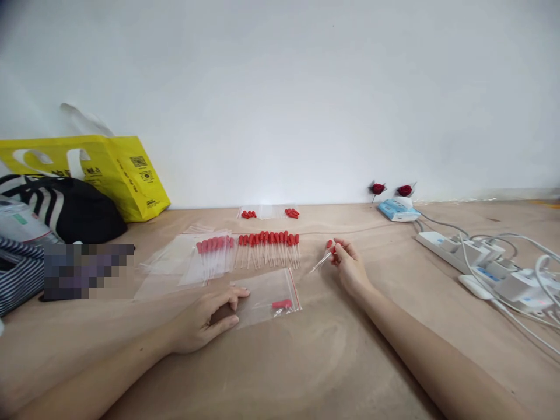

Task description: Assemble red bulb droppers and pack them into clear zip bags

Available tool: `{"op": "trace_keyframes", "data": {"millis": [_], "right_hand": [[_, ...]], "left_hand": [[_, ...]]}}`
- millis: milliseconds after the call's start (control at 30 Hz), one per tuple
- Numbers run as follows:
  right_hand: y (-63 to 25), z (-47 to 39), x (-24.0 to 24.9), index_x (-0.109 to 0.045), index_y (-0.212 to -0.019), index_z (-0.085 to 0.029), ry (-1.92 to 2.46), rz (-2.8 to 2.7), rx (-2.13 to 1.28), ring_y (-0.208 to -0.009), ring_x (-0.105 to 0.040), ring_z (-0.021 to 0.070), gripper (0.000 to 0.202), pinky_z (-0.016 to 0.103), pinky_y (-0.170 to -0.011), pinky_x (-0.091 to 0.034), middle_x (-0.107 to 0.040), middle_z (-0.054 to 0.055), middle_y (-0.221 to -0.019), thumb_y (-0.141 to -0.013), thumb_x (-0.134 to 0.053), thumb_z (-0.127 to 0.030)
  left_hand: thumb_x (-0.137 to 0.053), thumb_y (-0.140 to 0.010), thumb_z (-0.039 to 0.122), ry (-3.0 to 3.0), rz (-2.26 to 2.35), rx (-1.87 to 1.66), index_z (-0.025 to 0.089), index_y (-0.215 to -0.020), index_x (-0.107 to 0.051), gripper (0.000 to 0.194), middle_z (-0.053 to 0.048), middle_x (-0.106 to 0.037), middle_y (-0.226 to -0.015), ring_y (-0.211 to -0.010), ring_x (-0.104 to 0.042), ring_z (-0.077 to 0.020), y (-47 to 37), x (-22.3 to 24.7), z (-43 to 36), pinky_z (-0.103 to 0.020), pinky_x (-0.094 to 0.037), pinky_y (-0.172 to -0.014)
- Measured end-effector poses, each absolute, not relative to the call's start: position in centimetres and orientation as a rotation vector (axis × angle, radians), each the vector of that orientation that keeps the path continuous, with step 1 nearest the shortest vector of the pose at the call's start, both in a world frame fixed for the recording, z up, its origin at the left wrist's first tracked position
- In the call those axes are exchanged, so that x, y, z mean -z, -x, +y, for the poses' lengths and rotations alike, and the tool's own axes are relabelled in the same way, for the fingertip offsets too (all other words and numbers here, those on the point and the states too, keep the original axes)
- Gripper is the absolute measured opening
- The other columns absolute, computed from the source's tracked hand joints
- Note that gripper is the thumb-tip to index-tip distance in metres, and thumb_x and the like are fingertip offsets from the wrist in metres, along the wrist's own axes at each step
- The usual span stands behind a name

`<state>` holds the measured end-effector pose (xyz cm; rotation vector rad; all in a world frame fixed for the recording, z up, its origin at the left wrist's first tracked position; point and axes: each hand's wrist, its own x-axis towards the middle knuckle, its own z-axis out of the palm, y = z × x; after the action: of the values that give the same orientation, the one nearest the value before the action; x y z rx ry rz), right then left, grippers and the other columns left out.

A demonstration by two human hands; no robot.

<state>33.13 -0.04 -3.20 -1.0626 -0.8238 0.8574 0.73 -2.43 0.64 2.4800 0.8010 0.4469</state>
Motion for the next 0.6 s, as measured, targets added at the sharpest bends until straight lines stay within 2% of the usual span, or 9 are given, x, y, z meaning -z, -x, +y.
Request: {"op": "trace_keyframes", "data": {"millis": [200, 400, 600], "right_hand": [[-30.9, -2.0, 3.8, -0.051, -0.085, -0.023, 1.024, -0.835, -1.004, -0.053, -0.049, 0.0091, 0.034, 0.025, -0.053, -0.041, -0.052, -0.004, -0.066, -0.063, -0.064, -0.045], [-29.9, -2.3, 3.6, -0.049, -0.086, -0.023, 1.032, -0.885, -0.965, -0.056, -0.051, 0.0111, 0.035, 0.026, -0.055, -0.042, -0.053, -0.003, -0.067, -0.065, -0.061, -0.048], [-31.0, -1.7, 4.2, -0.047, -0.086, -0.024, 1.117, -0.855, -0.817, -0.052, -0.048, 0.0107, 0.035, 0.026, -0.053, -0.041, -0.049, -0.004, -0.064, -0.065, -0.058, -0.051]], "left_hand": [[-0.045, -0.084, 0.026, -2.55, 0.777, -0.407, 0.022, -0.106, -0.046, 0.023, -0.006, -0.053, -0.119, -0.113, -0.046, -0.0201, -0.7, -0.5, -2.3, -0.04, -0.034, -0.097], [-0.046, -0.084, 0.027, -2.545, 0.801, -0.417, 0.022, -0.113, -0.046, 0.03, -0.005, -0.054, -0.118, -0.111, -0.048, -0.0206, -0.8, -0.6, -2.2, -0.038, -0.037, -0.094], [-0.047, -0.083, 0.028, -2.543, 0.81, -0.43, 0.022, -0.112, -0.048, 0.03, -0.005, -0.055, -0.117, -0.11, -0.048, -0.0211, -0.8, -0.7, -2.3, -0.038, -0.037, -0.094]]}}
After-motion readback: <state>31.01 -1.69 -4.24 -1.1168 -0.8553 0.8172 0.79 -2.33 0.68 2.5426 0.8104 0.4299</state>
